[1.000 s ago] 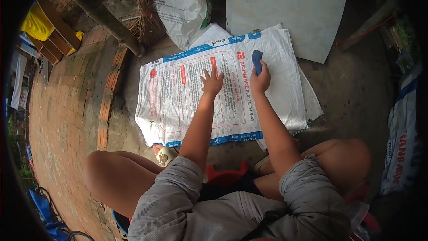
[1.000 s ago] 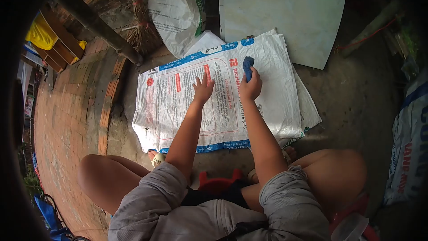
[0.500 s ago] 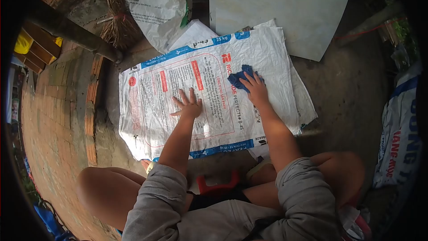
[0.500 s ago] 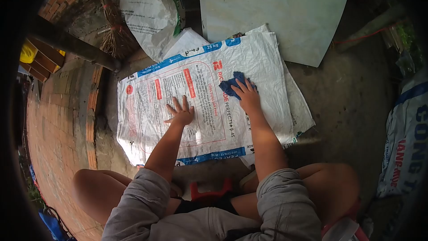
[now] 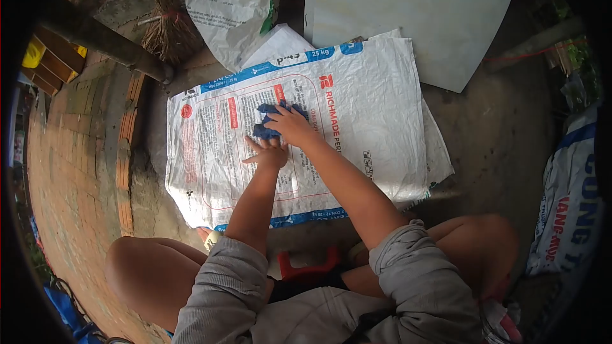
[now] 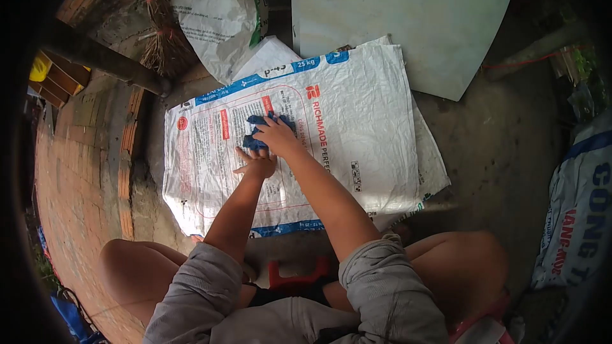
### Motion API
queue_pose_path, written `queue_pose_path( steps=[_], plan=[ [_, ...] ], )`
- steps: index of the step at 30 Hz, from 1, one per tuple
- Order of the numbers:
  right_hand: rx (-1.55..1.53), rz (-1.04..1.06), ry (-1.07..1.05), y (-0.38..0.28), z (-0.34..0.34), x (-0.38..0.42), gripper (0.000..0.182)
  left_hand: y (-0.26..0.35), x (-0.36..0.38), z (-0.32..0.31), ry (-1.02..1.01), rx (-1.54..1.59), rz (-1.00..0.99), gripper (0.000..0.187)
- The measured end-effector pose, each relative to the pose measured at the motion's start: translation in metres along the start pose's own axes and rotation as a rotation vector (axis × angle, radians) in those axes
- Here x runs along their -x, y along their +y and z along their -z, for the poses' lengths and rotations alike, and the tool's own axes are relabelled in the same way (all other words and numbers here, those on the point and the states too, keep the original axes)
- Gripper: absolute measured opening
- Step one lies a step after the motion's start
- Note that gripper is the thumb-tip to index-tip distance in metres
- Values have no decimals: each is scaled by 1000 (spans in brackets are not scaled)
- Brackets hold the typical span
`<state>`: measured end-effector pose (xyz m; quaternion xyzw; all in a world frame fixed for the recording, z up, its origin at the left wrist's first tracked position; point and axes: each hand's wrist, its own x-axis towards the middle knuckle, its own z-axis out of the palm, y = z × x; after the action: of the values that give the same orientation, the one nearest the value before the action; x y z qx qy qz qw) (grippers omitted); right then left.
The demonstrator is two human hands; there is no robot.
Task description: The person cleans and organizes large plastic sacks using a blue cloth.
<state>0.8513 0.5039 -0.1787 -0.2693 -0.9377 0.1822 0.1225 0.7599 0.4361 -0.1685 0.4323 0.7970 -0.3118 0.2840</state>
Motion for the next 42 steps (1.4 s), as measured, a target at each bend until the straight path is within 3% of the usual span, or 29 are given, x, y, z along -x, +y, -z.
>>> queue_pose_path(
  steps=[2, 4, 7, 10, 13, 14, 16, 18, 19, 20, 21, 24, 28, 29, 32, 34, 36, 37, 39, 40, 42],
  plan=[
    [-105, -59, 139, 24, -18, 12, 43, -1, 0, -1, -107, -112, 40, 65],
    [73, -104, 263, 60, 8, 32, 45, -3, 9, -4, 104, 87, -23, 65],
    [208, -250, 328, 135, 46, 86, 47, -5, 10, -3, 80, 96, -28, 65],
    [305, -572, 332, 178, 74, 142, 56, -5, 10, 1, 57, 102, -39, 64],
    [158, -949, 405, 185, 65, 170, 65, -2, 11, 1, 34, 97, -25, 64],
    [160, -951, 401, 189, 55, 174, 65, -2, 11, 2, 31, 104, -22, 64],
    [5, -1199, 475, 159, 54, 154, 63, -1, 10, 1, 28, 103, -19, 64],
    [118, -902, 863, 108, 49, 130, 63, -2, 10, 0, 47, 107, -19, 65],
    [83, -796, 860, 77, 50, 115, 64, -1, 7, -2, 59, 108, -9, 65],
    [22, -686, 794, 47, 40, 101, 66, -1, 5, -4, 57, 102, -15, 65],
    [-10, -557, 660, 19, 24, 89, 53, -2, 4, -6, 71, 106, -9, 65],
    [129, -263, 133, -40, -25, 94, 45, 5, 7, -7, 50, 11, 26, 65],
    [96, -392, 276, -10, -22, 158, 41, -3, 0, -12, 153, 66, -18, 65],
    [118, -502, 278, 9, -9, 177, 53, -4, 5, -10, 133, 85, -28, 65],
    [283, -907, 368, 76, 26, 246, 57, -2, 11, -7, 104, 107, -49, 65],
    [163, -1268, 314, 112, 42, 297, 55, -2, 11, -7, 107, 91, -33, 65],
    [-180, -1488, 439, 154, 41, 336, 54, -4, 4, -7, 72, 83, -46, 68],
    [-60, -1434, 704, 143, 50, 329, 55, -3, 7, -7, 89, 94, -40, 66],
    [114, -1206, 985, 114, 66, 292, 58, -2, 10, -8, 102, 93, -34, 64],
    [151, -1126, 964, 84, 73, 259, 63, -2, 7, -10, 109, 88, -28, 64],
    [-84, -772, 796, 19, 75, 204, 67, -1, 6, -11, 122, 89, -27, 64]
  ],
)
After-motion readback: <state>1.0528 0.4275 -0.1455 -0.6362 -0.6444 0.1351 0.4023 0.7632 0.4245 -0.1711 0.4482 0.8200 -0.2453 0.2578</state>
